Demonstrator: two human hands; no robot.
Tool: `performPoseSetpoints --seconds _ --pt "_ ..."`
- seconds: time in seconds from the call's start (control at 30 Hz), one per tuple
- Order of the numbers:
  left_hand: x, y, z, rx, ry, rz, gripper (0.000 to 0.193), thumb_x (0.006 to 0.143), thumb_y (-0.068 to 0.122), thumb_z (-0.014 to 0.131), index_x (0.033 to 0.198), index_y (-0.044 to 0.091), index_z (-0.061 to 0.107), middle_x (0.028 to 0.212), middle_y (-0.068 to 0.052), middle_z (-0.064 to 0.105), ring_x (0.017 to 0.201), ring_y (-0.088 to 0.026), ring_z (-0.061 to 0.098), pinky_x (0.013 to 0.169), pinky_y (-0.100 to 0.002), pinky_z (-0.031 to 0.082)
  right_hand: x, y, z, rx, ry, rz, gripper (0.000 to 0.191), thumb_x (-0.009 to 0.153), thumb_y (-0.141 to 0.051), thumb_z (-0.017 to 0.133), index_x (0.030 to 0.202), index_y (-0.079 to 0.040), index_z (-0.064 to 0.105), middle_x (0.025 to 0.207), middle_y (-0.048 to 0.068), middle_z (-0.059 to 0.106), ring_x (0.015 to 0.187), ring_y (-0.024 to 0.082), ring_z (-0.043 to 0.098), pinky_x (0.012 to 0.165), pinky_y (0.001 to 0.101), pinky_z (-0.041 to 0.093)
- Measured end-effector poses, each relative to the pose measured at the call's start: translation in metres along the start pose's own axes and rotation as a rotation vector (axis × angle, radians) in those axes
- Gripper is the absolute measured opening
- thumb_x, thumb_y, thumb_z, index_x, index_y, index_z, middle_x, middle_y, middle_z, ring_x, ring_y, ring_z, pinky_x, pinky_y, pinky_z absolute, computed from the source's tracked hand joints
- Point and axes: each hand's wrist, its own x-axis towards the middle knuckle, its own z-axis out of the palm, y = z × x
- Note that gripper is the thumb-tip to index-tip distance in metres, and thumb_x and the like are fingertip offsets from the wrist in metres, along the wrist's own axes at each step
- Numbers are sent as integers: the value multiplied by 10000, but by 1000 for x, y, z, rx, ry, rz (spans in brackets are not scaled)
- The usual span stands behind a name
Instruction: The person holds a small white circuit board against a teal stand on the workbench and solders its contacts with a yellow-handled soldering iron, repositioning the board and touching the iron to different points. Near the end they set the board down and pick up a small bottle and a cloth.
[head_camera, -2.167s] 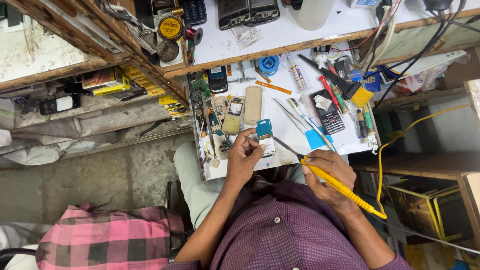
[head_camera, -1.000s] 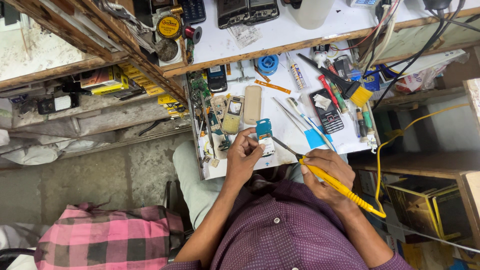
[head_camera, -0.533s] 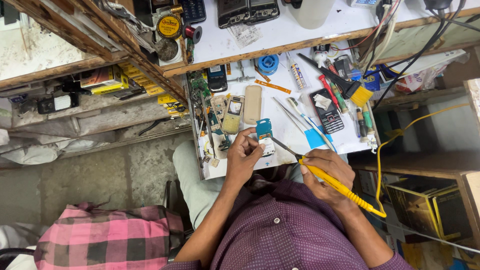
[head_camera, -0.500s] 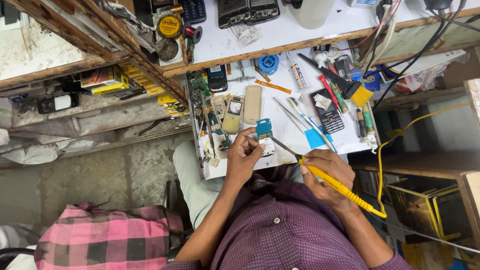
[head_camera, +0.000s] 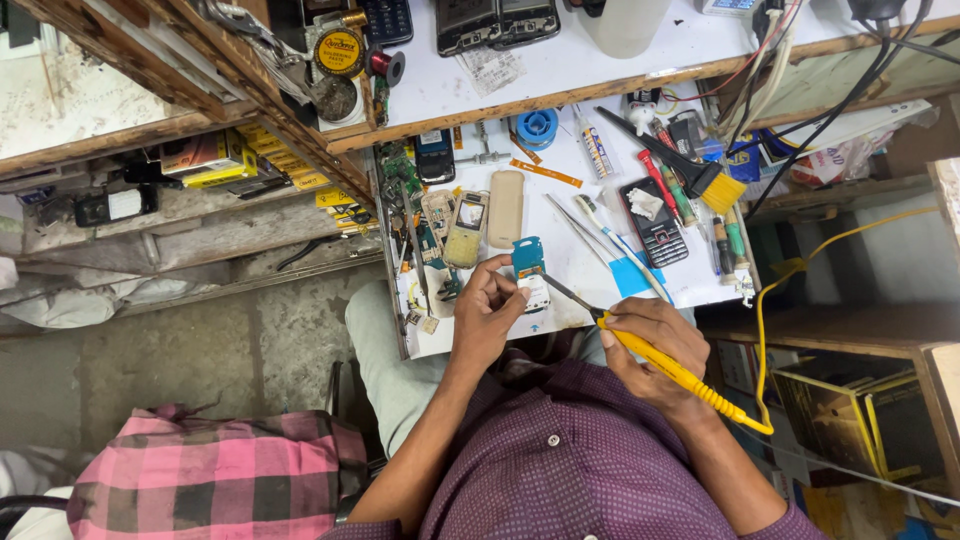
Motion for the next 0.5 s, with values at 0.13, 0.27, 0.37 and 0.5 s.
performPoseSetpoints --seconds 0.13,0.27,0.37,0.5 --pt "-1 1 -1 34 3 -12 465 924 -10 700 1366 6 557 792 7 627 685 -33 571 601 -197 457 0 0 1 7 5 -17 157 840 14 774 964 -6 680 952 140 720 881 232 744 783 311 619" --pt "-1 3 0 28 2 -12 462 924 -7 702 1363 3 560 795 6 628 688 -34 575 604 -198 461 1 0 1 9 5 -14 151 842 16 773 961 -1 682 955 142 720 885 234 745 787 313 621" --pt "-1 4 0 30 2 -14 465 921 -8 703 1363 2 559 793 4 627 686 -35 574 603 -199 459 1 0 1 8 7 -13 148 840 17 773 958 -1 686 953 141 720 883 233 745 785 313 621" --pt "-1 4 0 30 -2 -8 465 921 -10 703 1362 1 558 794 3 628 685 -35 573 602 -199 457 1 0 2 8 12 -20 148 841 18 774 960 -1 689 950 141 720 882 233 745 785 314 619"
